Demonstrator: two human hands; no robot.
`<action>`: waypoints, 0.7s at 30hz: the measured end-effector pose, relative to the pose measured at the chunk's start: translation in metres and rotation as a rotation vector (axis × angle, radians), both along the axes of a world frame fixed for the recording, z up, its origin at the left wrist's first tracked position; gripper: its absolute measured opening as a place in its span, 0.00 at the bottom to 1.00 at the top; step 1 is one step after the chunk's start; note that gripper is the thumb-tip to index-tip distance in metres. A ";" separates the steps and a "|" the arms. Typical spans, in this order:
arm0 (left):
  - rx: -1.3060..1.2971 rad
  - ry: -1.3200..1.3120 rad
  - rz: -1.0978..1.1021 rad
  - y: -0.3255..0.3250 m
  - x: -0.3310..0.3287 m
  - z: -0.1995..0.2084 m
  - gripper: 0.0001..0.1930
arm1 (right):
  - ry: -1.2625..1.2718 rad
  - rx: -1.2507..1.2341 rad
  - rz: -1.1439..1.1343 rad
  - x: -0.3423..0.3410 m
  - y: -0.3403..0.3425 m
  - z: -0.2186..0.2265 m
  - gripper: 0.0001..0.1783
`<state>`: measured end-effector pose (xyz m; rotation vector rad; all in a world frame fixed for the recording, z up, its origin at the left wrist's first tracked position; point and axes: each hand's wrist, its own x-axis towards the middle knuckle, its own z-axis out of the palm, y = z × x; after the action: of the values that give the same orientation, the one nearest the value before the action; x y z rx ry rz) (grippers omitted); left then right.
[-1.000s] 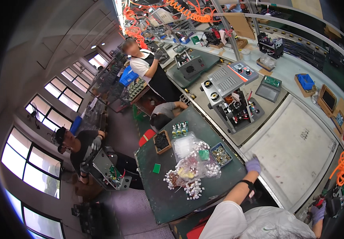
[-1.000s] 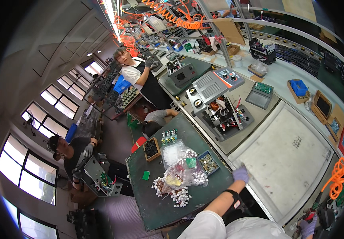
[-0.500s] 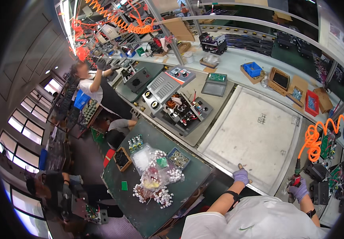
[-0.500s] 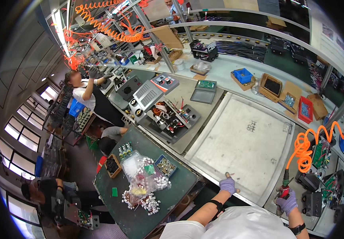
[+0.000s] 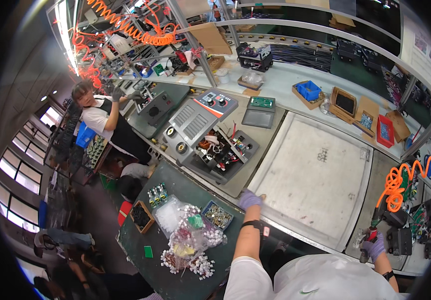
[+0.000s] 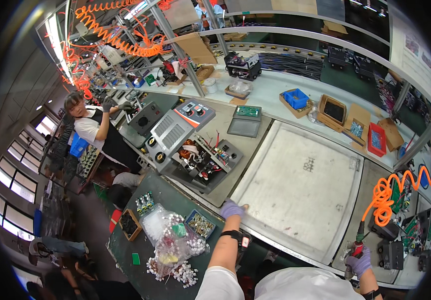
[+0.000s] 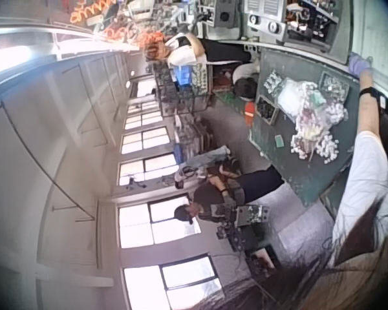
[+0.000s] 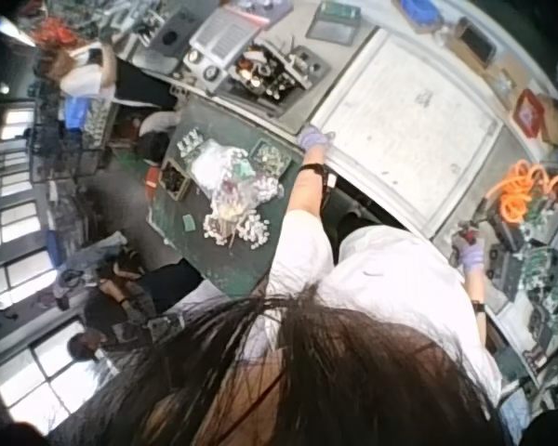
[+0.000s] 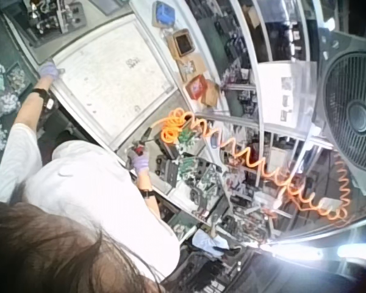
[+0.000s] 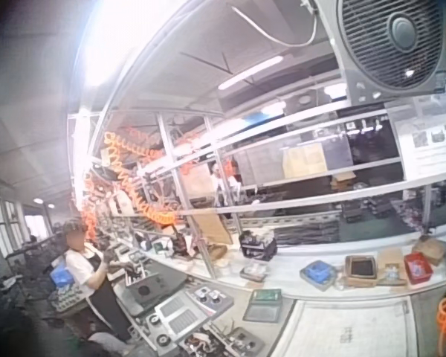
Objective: The recorder is assembling and inspecting electronic inverter components in an industrial workshop.
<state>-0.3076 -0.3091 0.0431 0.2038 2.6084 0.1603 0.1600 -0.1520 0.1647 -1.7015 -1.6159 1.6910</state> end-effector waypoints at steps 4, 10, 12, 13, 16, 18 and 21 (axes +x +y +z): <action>-0.112 -0.039 -0.168 0.002 -0.018 0.002 0.54 | -0.011 -0.007 0.043 -0.013 -0.005 -0.001 0.22; -0.061 0.037 -0.176 0.018 -0.010 -0.010 0.55 | -0.078 -0.007 -0.011 -0.023 -0.014 0.007 0.23; -0.039 0.057 -0.175 0.015 -0.018 -0.013 0.53 | -0.084 -0.017 -0.037 -0.019 -0.014 0.008 0.23; -0.009 -0.006 -0.197 0.014 -0.023 -0.013 0.52 | -0.086 -0.027 -0.061 -0.016 -0.015 0.008 0.23; -0.002 -0.086 -0.243 0.013 -0.027 -0.015 0.50 | -0.097 -0.034 -0.109 -0.006 -0.016 -0.003 0.23; 0.005 -0.090 -0.258 0.014 -0.025 -0.015 0.49 | -0.098 -0.028 -0.138 -0.002 -0.015 -0.015 0.23; 0.014 -0.127 -0.310 0.016 -0.018 -0.018 0.49 | -0.194 0.026 -0.069 -0.002 -0.013 -0.026 0.22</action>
<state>-0.3260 -0.2930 0.0255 0.5788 2.4145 0.0791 0.1582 -0.1648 0.1384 -1.9364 -1.6305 1.5068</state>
